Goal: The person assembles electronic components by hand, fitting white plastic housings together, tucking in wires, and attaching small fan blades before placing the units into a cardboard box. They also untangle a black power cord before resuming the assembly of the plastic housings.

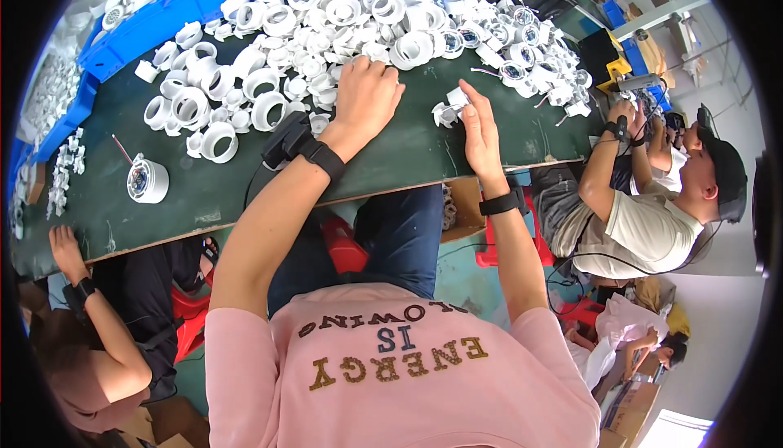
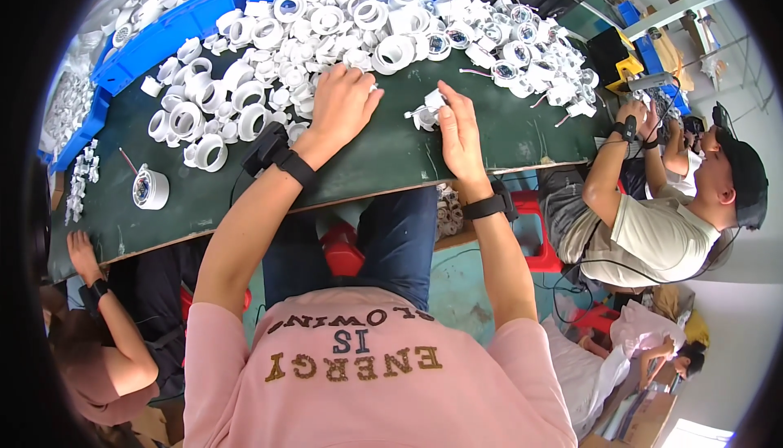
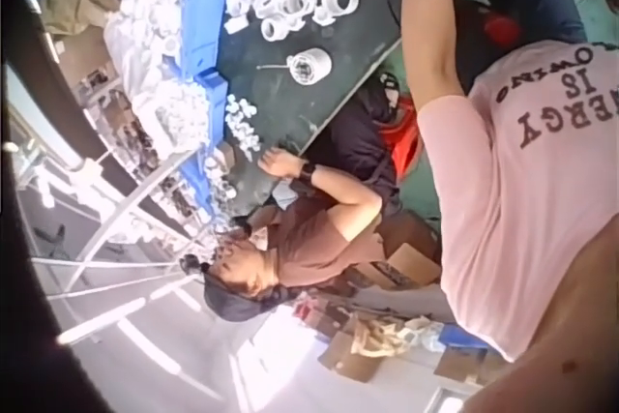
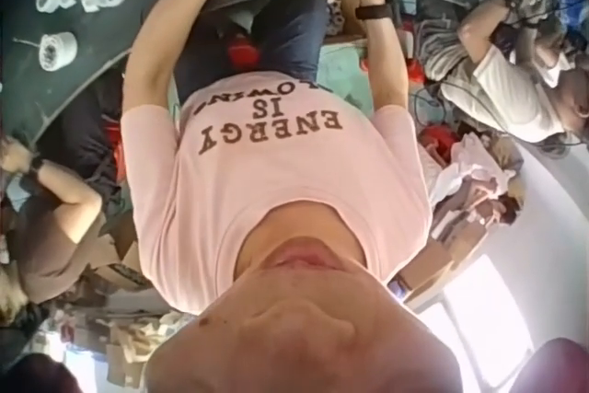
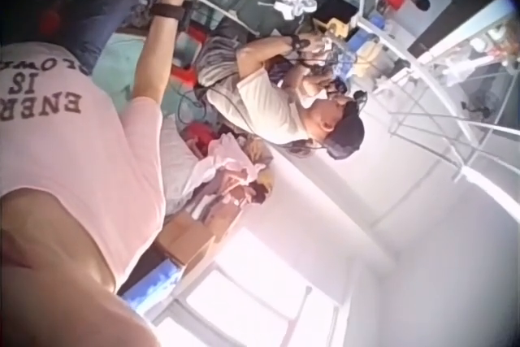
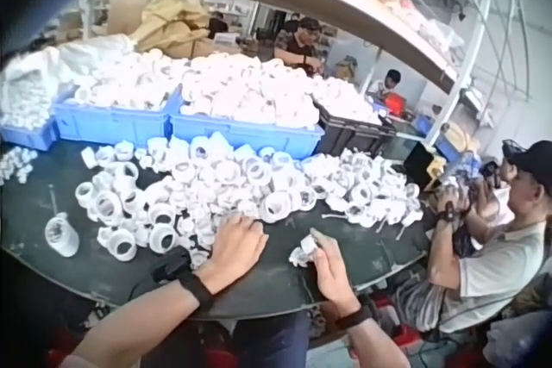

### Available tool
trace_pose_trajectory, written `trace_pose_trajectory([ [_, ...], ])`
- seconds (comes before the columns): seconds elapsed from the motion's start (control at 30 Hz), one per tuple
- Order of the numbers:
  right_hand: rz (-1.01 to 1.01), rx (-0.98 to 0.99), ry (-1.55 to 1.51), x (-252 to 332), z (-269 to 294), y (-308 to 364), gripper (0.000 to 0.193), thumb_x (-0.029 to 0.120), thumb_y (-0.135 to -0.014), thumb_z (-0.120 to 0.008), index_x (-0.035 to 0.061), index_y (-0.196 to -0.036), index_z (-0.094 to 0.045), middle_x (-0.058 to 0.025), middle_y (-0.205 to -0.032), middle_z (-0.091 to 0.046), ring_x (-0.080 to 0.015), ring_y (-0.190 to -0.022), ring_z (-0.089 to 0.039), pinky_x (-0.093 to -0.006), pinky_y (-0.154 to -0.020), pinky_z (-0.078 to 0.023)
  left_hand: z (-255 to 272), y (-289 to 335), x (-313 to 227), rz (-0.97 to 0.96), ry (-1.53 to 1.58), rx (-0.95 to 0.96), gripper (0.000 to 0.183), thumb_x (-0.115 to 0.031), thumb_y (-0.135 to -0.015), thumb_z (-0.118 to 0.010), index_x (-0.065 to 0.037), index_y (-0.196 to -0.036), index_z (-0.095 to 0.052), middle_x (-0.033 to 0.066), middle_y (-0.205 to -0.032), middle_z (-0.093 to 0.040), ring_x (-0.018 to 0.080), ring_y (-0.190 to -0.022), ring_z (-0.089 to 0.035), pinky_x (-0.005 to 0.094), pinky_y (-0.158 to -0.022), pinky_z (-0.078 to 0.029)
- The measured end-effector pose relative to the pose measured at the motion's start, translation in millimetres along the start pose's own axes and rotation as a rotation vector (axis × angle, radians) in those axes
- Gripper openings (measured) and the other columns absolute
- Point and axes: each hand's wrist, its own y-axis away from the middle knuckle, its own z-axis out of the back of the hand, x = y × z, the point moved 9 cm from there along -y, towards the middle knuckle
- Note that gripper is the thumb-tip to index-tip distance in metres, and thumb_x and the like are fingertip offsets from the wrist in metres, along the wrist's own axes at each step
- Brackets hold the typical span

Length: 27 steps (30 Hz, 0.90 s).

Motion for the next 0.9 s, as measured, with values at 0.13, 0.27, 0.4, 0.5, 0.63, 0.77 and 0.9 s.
trace_pose_trajectory([
  [0.13,0.062,0.02,0.055,3,-4,0,0.04,0.024,-0.1,-0.042,0.001,-0.132,-0.048,-0.0158,-0.121,-0.051,-0.0256,-0.112,-0.049,-0.0325,-0.098,-0.036,1,-2,4,0.26,0.274,0.117,0.016,-0.021,-0.078,-0.068,-0.006,-0.081,-0.063,0.0086,-0.073,-0.062,0.0299,-0.074,-0.055,0.0414,-0.071,-0.043],
  [0.27,0.1,0.025,0.18,4,-8,3,0.04,0.022,-0.099,-0.044,-0.0002,-0.131,-0.048,-0.0188,-0.119,-0.05,-0.0303,-0.108,-0.048,-0.0355,-0.097,-0.037,-14,10,9,0.29,0.384,0.184,0.017,-0.02,-0.078,-0.069,-0.007,-0.084,-0.062,0.0091,-0.072,-0.062,0.0314,-0.072,-0.055,0.0412,-0.07,-0.044],
  [0.4,0.117,0.029,0.302,0,-13,3,0.04,0.022,-0.099,-0.044,-0.0005,-0.131,-0.048,-0.0194,-0.12,-0.049,-0.0313,-0.107,-0.048,-0.0367,-0.097,-0.037,11,13,-2,0.067,0.249,-0.06,0.023,-0.015,-0.074,-0.071,-0.007,-0.093,-0.062,0.0097,-0.082,-0.06,0.0298,-0.081,-0.055,0.0408,-0.071,-0.043],
  [0.5,0.033,0.024,0.139,-3,-8,2,0.044,0.029,-0.101,-0.038,0.0012,-0.134,-0.046,-0.0161,-0.125,-0.048,-0.0253,-0.112,-0.048,-0.033,-0.097,-0.036,36,26,-7,0.074,0.295,-0.139,0.024,-0.011,-0.075,-0.07,-0.007,-0.096,-0.061,0.0091,-0.09,-0.059,0.0302,-0.084,-0.052,0.0402,-0.074,-0.042],
  [0.63,0.012,-0.01,0.142,-3,0,3,0.047,0.033,-0.101,-0.036,0.001,-0.135,-0.045,-0.0147,-0.126,-0.047,-0.0235,-0.112,-0.047,-0.032,-0.097,-0.036,50,36,-15,0.079,0.425,-0.119,0.027,-0.007,-0.073,-0.068,-0.007,-0.098,-0.059,0.0075,-0.092,-0.057,0.0288,-0.089,-0.051,0.0403,-0.074,-0.039],
  [0.77,-0.056,0.01,0.106,-6,-6,3,0.046,0.03,-0.101,-0.037,0.0006,-0.136,-0.044,-0.0152,-0.125,-0.047,-0.0248,-0.112,-0.048,-0.0324,-0.098,-0.036,58,47,-20,0.094,0.452,-0.111,0.027,-0.007,-0.073,-0.068,-0.007,-0.099,-0.058,0.0072,-0.093,-0.057,0.0285,-0.088,-0.05,0.0403,-0.074,-0.038],
  [0.9,0.059,0.042,0.263,-2,-13,1,0.044,0.026,-0.101,-0.037,0.0,-0.136,-0.042,-0.0178,-0.124,-0.046,-0.0282,-0.112,-0.047,-0.0339,-0.098,-0.035,63,55,-21,0.119,0.481,-0.091,0.026,-0.007,-0.074,-0.068,-0.007,-0.098,-0.058,0.0071,-0.094,-0.057,0.0284,-0.089,-0.05,0.04,-0.075,-0.038],
])
